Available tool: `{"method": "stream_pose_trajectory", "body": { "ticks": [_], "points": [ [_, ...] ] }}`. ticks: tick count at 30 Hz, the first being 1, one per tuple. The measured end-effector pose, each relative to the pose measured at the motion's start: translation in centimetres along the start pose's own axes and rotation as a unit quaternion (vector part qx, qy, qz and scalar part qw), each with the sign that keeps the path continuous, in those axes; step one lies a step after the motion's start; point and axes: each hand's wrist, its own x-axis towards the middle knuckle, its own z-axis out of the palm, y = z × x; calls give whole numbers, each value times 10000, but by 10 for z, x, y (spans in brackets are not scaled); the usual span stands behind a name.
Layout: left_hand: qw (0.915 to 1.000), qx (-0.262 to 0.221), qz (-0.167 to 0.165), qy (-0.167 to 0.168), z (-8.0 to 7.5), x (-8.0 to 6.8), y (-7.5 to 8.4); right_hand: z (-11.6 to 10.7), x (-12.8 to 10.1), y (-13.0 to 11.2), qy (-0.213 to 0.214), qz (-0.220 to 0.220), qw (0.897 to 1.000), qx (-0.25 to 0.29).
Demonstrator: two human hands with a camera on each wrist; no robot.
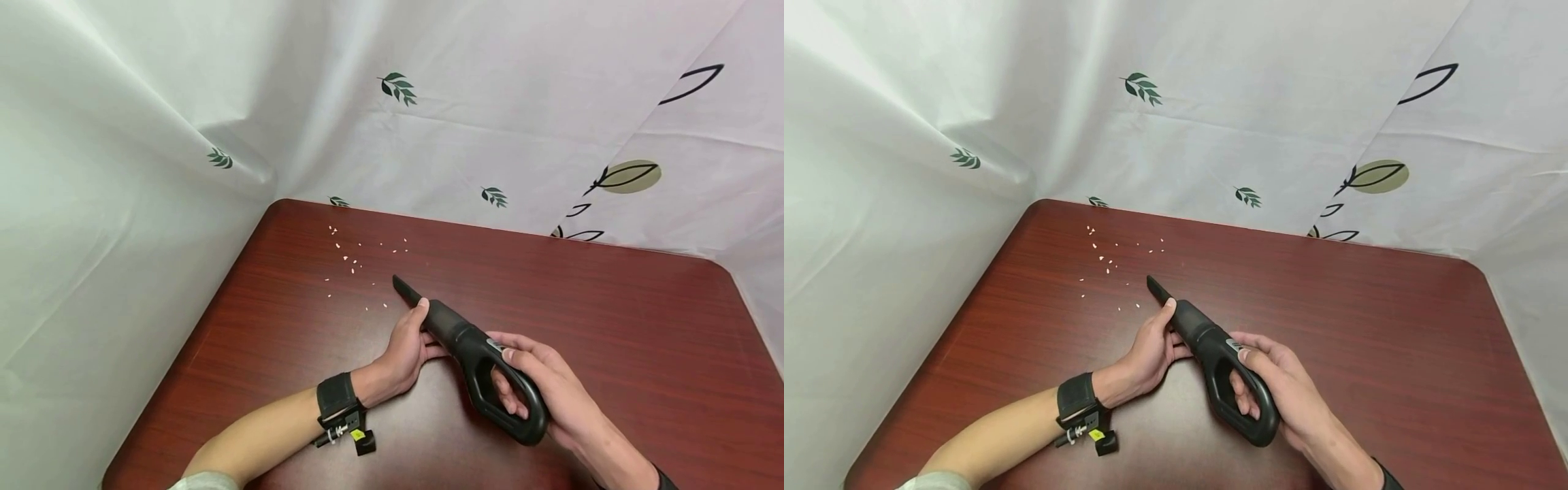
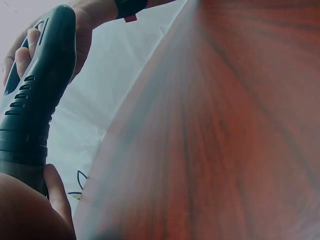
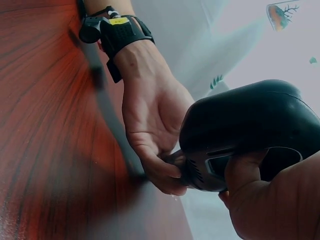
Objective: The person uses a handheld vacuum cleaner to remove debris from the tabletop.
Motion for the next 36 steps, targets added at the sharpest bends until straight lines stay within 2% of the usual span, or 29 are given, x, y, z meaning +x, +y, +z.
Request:
{"method": "stream_pose_trajectory", "body": {
  "ticks": [17,25,36],
  "points": [
    [9999,96,-107,-4,0,-16,-2,0,-12,4,-264,-117,9996,42],
    [9998,104,-139,-7,-2,-21,-2,1,-15,4,-347,-9,9992,195],
    [9994,-13,-184,286,-5,-25,-6,0,-14,5,-468,171,9981,350]
  ]
}}
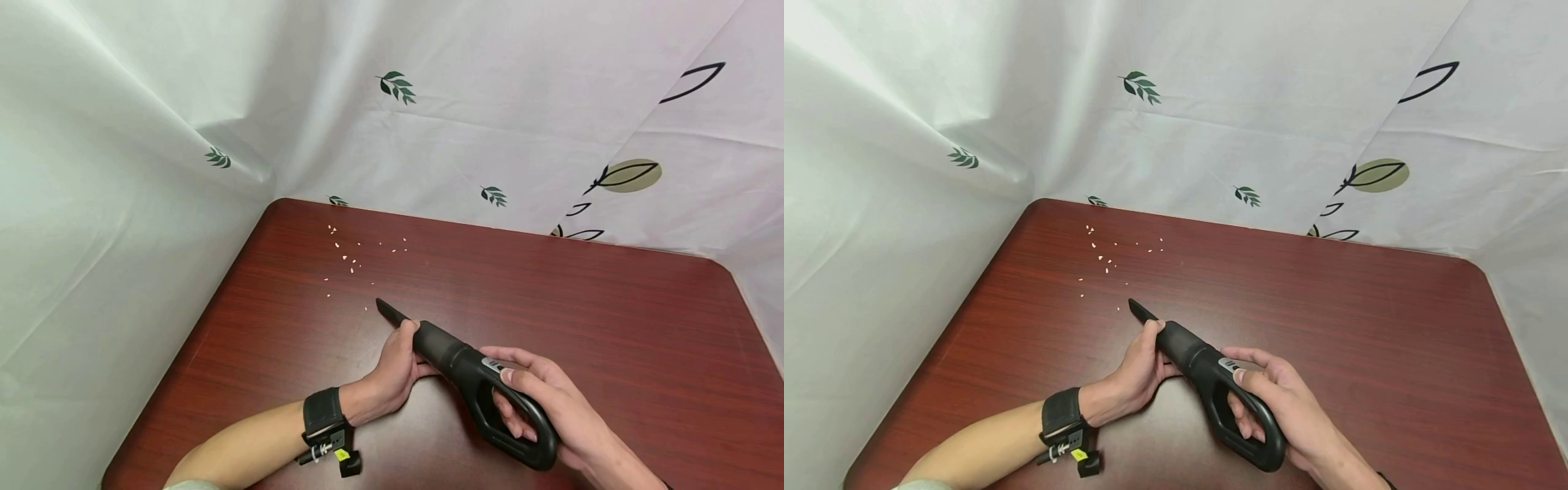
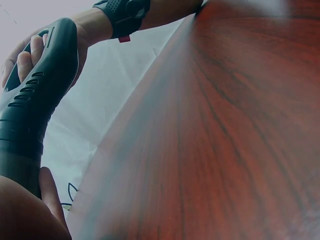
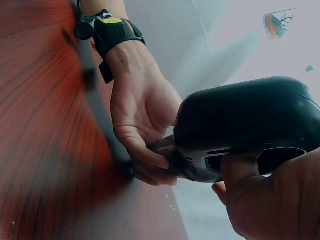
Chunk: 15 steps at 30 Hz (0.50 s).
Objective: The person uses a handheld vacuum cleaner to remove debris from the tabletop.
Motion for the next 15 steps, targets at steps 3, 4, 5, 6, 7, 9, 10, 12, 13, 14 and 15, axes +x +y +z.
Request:
{"method": "stream_pose_trajectory", "body": {
  "ticks": [3,4,5,6,7,9,10,12,13,14,15],
  "points": [
    [10000,-17,-2,67,-2,-2,-1,-1,1,0,-36,87,10000,32],
    [10000,-17,0,83,-2,-2,-1,-1,1,0,-53,109,9999,33],
    [10000,-7,4,88,-3,-2,-1,-1,2,0,-73,121,9999,36],
    [10000,5,9,92,-4,-3,-1,-1,2,0,-101,118,9999,38],
    [9999,18,10,99,-4,-3,-1,-1,3,-1,-121,109,9999,36],
    [9999,21,12,101,-6,-3,0,-2,4,0,-181,78,9998,41],
    [10000,20,15,96,-6,-3,0,-2,5,0,-211,64,9997,51],
    [10000,22,18,83,-7,-4,1,-2,5,0,-262,53,9996,89],
    [10000,29,19,77,-8,-4,1,-2,6,0,-272,62,9996,101],
    [10000,36,25,64,-8,-4,1,-2,6,0,-271,84,9995,109],
    [10000,51,29,57,-9,-4,2,-1,6,0,-265,110,9995,119]
  ]
}}
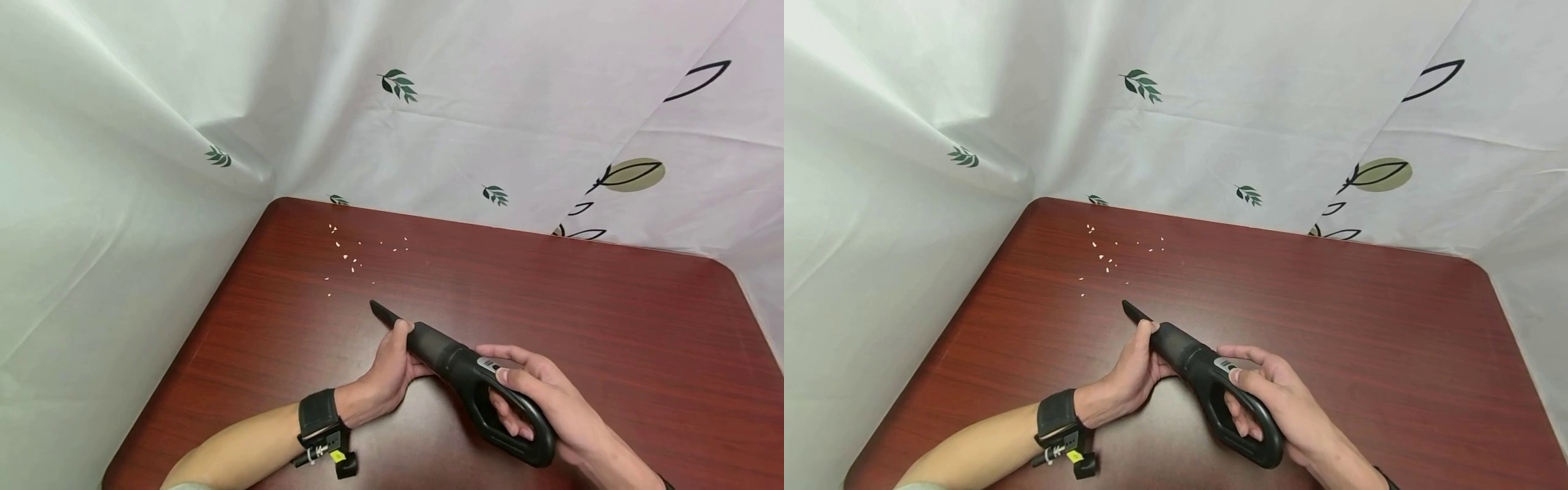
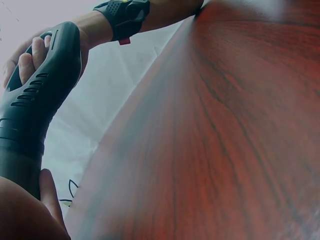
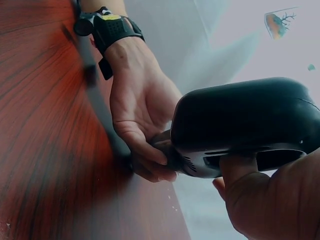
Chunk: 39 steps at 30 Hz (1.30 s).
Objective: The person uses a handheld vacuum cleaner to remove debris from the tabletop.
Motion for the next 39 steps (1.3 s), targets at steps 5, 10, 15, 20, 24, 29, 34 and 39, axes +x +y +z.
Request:
{"method": "stream_pose_trajectory", "body": {
  "ticks": [5,10,15,20,24,29,34,39],
  "points": [
    [10000,23,-14,-31,-1,1,2,2,1,-1,94,52,9999,-52],
    [9999,112,-23,-4,-2,5,4,4,3,0,139,-103,9997,-175],
    [9999,156,-6,26,-3,10,6,8,5,-1,326,-66,9990,-293],
    [9999,125,23,74,-3,14,10,13,8,-4,622,61,9967,-510],
    [9998,105,28,175,-4,18,12,17,12,-6,810,121,9945,-646],
    [9994,103,35,336,-5,23,14,20,18,-6,905,52,9937,-662],
    [9994,95,36,333,-6,26,16,22,20,-4,968,-34,9933,-635],
    [9996,112,70,259,-3,33,16,23,21,-3,1091,-119,9925,-539]
  ]
}}
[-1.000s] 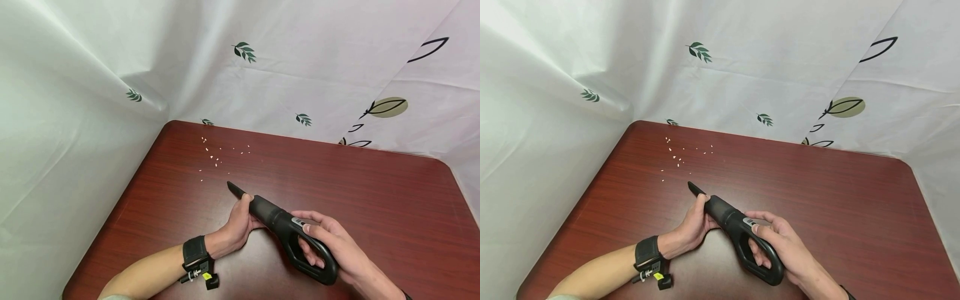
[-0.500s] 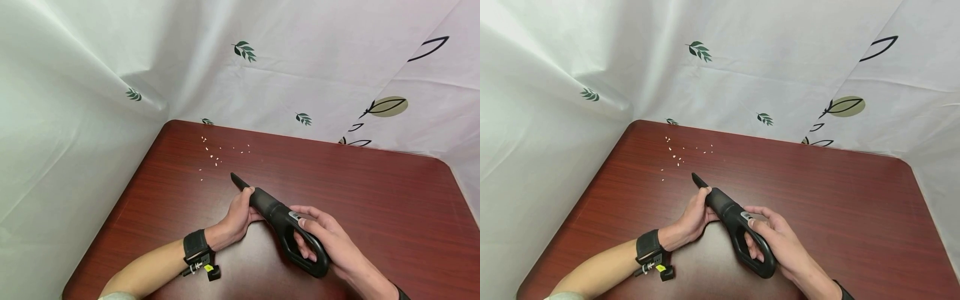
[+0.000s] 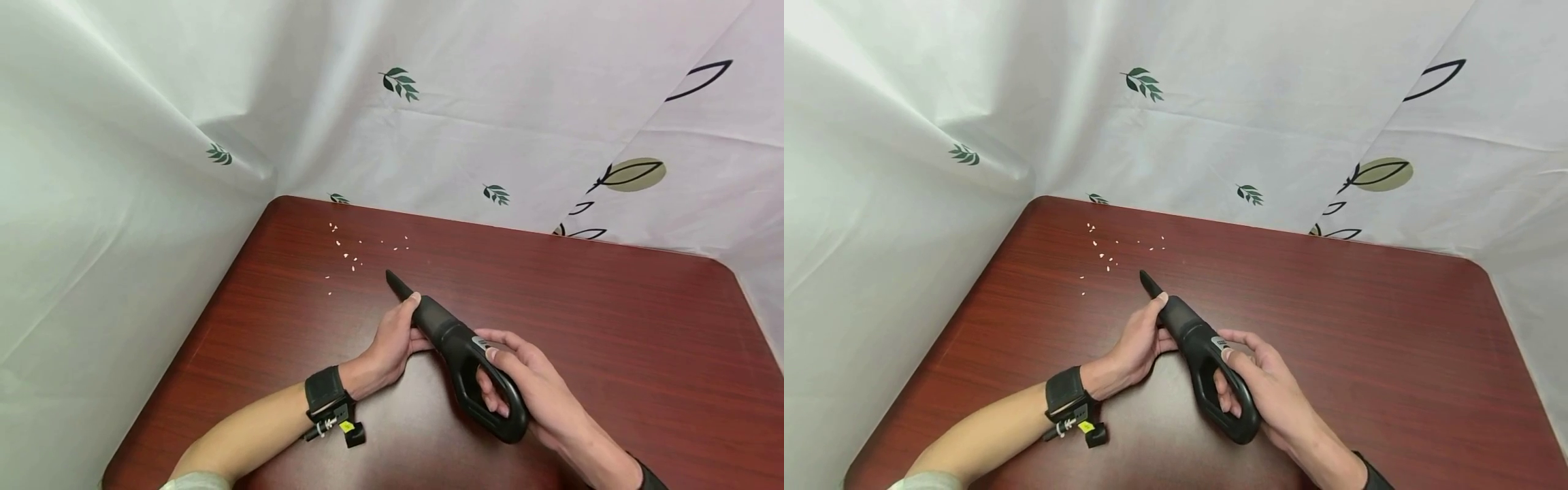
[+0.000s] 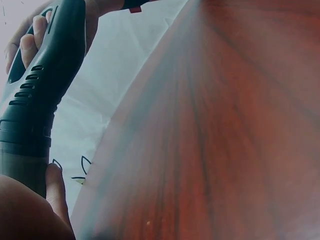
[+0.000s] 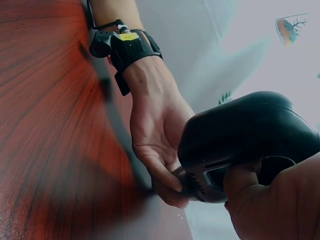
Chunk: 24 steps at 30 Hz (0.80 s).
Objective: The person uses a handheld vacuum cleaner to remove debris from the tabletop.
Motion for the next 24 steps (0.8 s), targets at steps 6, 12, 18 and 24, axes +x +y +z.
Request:
{"method": "stream_pose_trajectory", "body": {
  "ticks": [6,12,18,24],
  "points": [
    [9999,41,80,-130,4,10,0,1,2,1,330,29,9994,46],
    [9995,66,173,-249,7,19,0,3,5,2,590,-6,9982,47],
    [9993,149,241,-246,10,25,1,3,8,2,714,-9,9974,14],
    [9993,175,287,-161,12,32,2,3,13,1,837,0,9965,-70]
  ]
}}
